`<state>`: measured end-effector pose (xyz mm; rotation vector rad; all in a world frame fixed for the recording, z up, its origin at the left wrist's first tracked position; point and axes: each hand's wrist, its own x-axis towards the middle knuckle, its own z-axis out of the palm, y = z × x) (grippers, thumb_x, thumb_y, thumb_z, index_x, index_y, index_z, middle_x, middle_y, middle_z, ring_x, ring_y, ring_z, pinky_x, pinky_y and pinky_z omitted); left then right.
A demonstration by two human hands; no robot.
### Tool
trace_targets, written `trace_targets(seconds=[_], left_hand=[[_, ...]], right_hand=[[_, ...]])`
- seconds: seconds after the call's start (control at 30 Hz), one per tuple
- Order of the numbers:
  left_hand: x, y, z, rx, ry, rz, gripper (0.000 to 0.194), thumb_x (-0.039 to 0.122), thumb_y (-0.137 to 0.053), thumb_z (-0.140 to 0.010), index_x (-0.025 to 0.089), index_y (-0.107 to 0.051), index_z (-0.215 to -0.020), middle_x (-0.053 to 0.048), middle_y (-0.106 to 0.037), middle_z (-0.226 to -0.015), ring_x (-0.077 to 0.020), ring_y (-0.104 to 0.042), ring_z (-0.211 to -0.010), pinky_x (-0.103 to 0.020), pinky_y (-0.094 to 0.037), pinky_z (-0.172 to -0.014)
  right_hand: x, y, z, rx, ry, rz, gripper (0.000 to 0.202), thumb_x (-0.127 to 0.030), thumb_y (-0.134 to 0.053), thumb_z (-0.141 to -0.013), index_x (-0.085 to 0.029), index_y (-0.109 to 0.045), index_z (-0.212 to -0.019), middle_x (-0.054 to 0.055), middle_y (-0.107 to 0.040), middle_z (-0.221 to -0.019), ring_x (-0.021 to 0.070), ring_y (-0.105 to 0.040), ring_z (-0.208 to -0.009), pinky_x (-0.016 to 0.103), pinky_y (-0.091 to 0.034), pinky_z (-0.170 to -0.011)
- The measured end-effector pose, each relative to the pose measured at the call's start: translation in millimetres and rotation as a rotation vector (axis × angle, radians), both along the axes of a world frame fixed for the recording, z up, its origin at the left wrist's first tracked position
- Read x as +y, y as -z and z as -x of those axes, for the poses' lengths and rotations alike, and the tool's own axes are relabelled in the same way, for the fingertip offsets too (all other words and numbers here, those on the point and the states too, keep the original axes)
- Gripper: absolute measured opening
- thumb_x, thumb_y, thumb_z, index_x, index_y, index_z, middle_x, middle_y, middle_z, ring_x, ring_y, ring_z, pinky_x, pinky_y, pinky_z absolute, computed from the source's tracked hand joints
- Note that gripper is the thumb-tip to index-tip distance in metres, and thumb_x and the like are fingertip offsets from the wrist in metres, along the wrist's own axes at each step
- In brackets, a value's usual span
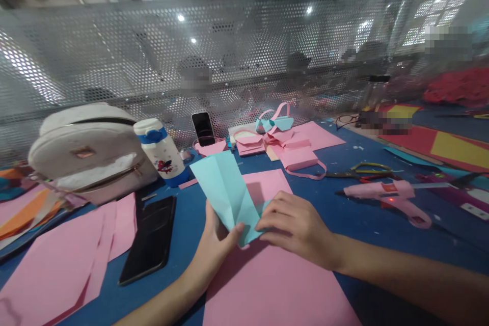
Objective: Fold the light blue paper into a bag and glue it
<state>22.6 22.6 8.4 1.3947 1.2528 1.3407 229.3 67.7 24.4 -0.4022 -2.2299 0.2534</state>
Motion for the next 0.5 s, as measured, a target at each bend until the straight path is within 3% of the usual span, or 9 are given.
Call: trace_targets(seconds=[0.5], left_hand=[[1.1,3.3,1.0,0.024,0.009,-0.015,0.078,0.047,-0.068,-0.083,0.025,-0.025,-0.144,-0.01,-0.046,-0.14,-0.0321,-0.043,-0.131,-0.04,-0.042,-0.104]], right_hand=[[1.2,2.1,0.5,-0.01,0.015,0.003,0.008,-0.016,-0.06,-0.092,-0.017,-0.065,-0.086,0.003,-0.066,-0.083,0.0169,-0.052,-0.078,0.031,-0.039,-0.07]])
